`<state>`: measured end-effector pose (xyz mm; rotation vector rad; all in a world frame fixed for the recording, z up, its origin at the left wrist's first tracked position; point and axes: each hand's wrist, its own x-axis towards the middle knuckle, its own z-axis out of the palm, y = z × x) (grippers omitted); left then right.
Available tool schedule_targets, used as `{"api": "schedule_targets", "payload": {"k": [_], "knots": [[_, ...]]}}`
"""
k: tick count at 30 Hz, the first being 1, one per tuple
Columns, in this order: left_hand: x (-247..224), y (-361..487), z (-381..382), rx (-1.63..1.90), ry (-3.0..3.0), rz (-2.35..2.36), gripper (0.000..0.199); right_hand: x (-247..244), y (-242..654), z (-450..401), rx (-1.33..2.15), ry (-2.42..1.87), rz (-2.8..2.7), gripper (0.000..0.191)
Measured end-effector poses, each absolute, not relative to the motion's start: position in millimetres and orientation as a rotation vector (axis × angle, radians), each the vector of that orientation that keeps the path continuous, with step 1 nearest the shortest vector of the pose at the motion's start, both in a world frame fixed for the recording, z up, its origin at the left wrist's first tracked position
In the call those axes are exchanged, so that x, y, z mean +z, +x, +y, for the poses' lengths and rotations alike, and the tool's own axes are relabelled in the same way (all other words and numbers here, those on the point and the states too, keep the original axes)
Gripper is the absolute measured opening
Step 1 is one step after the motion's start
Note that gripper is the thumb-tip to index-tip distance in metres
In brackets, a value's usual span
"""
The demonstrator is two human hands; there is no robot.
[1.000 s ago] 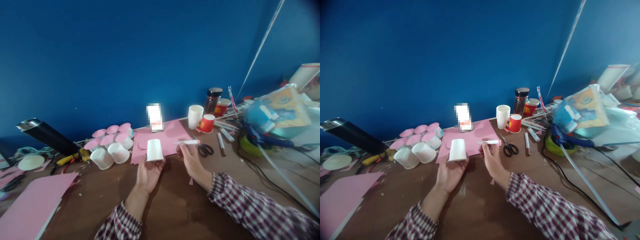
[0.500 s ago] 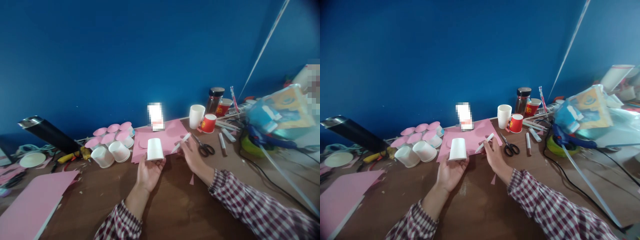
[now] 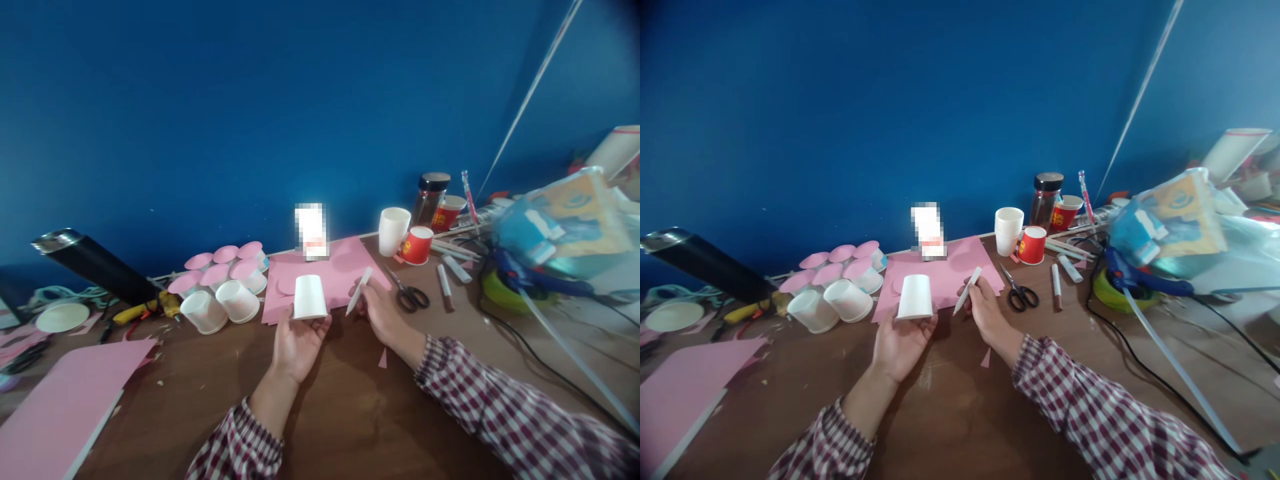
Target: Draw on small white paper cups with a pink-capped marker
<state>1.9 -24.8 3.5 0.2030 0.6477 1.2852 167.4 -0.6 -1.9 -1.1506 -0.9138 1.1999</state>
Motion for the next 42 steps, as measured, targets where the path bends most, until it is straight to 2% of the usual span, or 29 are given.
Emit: {"api": "schedule_targets", "payload": {"k": [11,15,33,38,42], "knots": [[3.9,1.9,-25.2,1.291,0.211,0.636,0.031,-4.0,167.7,0.7,1.252,-1.102,-0.842,0.021],[4.6,1.9,-25.3,1.285,0.204,0.636,0.031,-5.5,167.6,1.0,1.236,-1.103,-0.837,0.015],[3.6,2.2,-26.0,1.295,0.202,0.634,0.031,-4.7,167.8,1.3,1.246,-1.092,-0.819,0.019],[6.2,3.1,-25.8,1.291,0.194,0.648,0.031,-7.6,168.1,2.0,1.236,-1.095,-0.831,0.013],[6.1,2.9,-25.6,1.288,0.191,0.652,0.032,-9.0,168.4,2.7,1.239,-1.087,-0.836,0.023]]}}
